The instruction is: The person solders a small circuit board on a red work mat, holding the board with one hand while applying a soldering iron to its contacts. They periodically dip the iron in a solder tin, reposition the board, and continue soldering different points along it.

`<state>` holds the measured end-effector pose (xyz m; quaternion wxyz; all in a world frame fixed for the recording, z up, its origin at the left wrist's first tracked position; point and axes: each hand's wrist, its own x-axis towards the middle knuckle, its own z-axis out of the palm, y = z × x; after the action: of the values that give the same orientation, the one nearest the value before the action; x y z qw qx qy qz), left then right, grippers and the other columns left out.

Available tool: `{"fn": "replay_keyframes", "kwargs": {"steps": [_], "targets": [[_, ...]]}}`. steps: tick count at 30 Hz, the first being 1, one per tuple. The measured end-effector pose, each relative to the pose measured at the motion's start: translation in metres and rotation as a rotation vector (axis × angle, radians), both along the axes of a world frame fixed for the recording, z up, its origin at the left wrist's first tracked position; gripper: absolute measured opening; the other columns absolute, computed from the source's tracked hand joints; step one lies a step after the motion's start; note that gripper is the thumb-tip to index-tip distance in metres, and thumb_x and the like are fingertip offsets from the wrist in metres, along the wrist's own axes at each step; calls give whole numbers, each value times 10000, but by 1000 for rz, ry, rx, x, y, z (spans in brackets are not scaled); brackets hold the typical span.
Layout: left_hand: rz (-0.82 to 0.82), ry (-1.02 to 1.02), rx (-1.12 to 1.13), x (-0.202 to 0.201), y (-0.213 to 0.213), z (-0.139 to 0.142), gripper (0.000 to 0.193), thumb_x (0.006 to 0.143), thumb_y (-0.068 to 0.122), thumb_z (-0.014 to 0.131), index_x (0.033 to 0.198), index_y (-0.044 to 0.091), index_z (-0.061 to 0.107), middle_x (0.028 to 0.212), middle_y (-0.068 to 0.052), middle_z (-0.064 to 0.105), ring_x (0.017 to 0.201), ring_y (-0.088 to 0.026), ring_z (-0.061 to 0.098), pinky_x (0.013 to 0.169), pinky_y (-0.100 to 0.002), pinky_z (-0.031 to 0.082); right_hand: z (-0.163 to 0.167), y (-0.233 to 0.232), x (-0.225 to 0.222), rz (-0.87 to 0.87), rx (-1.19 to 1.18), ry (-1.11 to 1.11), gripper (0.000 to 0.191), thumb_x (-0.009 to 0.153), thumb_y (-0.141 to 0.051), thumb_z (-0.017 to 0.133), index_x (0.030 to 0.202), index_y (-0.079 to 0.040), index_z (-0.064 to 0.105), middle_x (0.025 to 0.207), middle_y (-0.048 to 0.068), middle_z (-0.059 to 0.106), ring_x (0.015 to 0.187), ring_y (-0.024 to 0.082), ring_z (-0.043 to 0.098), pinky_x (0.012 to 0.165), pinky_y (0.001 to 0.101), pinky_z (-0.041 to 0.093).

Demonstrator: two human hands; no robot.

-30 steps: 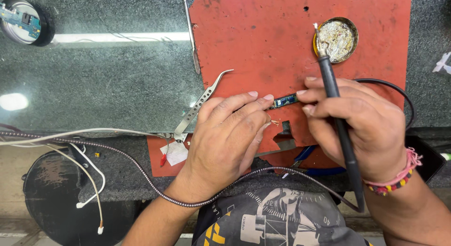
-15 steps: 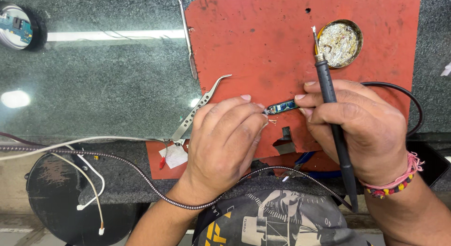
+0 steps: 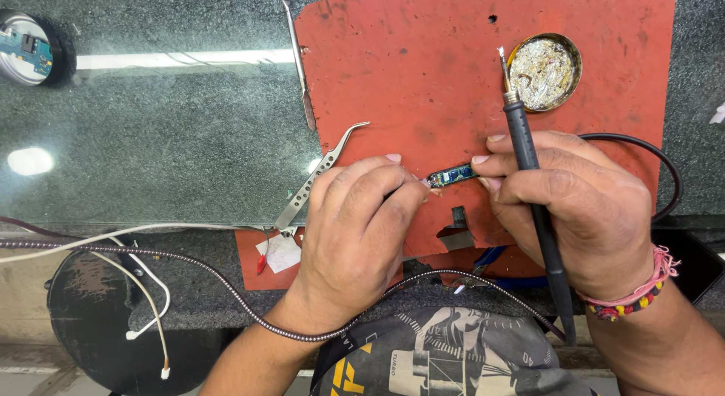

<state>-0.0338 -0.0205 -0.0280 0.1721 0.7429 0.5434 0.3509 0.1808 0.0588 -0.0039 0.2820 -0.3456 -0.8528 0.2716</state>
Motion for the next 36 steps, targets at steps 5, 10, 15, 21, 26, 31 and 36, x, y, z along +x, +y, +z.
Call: {"fn": "replay_keyframes", "kwargs": {"steps": [5, 10, 15, 21, 26, 31, 36], "targets": [[-10, 8, -16, -2, 3, 2, 372, 947, 54, 653, 1317, 18, 648, 1193, -82, 619, 1198, -272, 634, 1022, -416, 446, -1, 1, 1, 3, -14, 15, 264, 845, 71, 773, 954, -62, 572, 1026, 121, 733, 1072, 287, 729, 903, 399, 609], [-27, 18, -22, -3, 5, 3, 314, 961, 82, 672, 1273, 55, 662, 1185, -72, 609, 1186, -261, 631, 999, -406, 440, -2, 0, 2, -7, -9, 6, 276, 839, 70, 782, 953, -68, 572, 1010, 103, 737, 1069, 290, 730, 903, 406, 605], [-4, 36, -21, 0, 5, 1, 273, 971, 94, 673, 1241, 56, 665, 1189, -72, 594, 1186, -259, 622, 997, -408, 436, -3, 1, 2, -4, -1, 3, 286, 822, 81, 784, 946, -64, 571, 1004, 100, 737, 1050, 290, 730, 893, 406, 604], [-4, 99, -2, 1, 4, 0, 278, 963, 113, 675, 1235, 54, 663, 1187, -63, 589, 1210, -252, 598, 1030, -413, 427, -2, 3, 4, 15, -8, 3, 287, 800, 88, 779, 934, -60, 572, 999, 108, 736, 1045, 300, 729, 886, 408, 601], [-18, 120, -7, 0, 4, 1, 287, 954, 124, 671, 1232, 51, 670, 1176, -63, 592, 1199, -248, 599, 1024, -416, 421, -1, 2, 3, 10, -22, 9, 285, 796, 88, 778, 932, -60, 577, 993, 109, 736, 1051, 301, 729, 893, 407, 601], [-28, 118, -5, -1, 4, 0, 276, 961, 130, 671, 1227, 56, 673, 1174, -58, 592, 1196, -241, 600, 1019, -415, 419, -1, 2, 3, 10, -29, 17, 276, 803, 84, 780, 925, -58, 577, 981, 113, 734, 1042, 302, 730, 884, 410, 602], [-24, 104, -6, 0, 5, 0, 267, 959, 133, 673, 1215, 58, 677, 1163, -55, 593, 1184, -239, 601, 1006, -415, 419, -1, 3, 1, 9, -20, 29, 267, 820, 81, 780, 926, -53, 575, 970, 112, 732, 1033, 303, 733, 875, 415, 605]]}}
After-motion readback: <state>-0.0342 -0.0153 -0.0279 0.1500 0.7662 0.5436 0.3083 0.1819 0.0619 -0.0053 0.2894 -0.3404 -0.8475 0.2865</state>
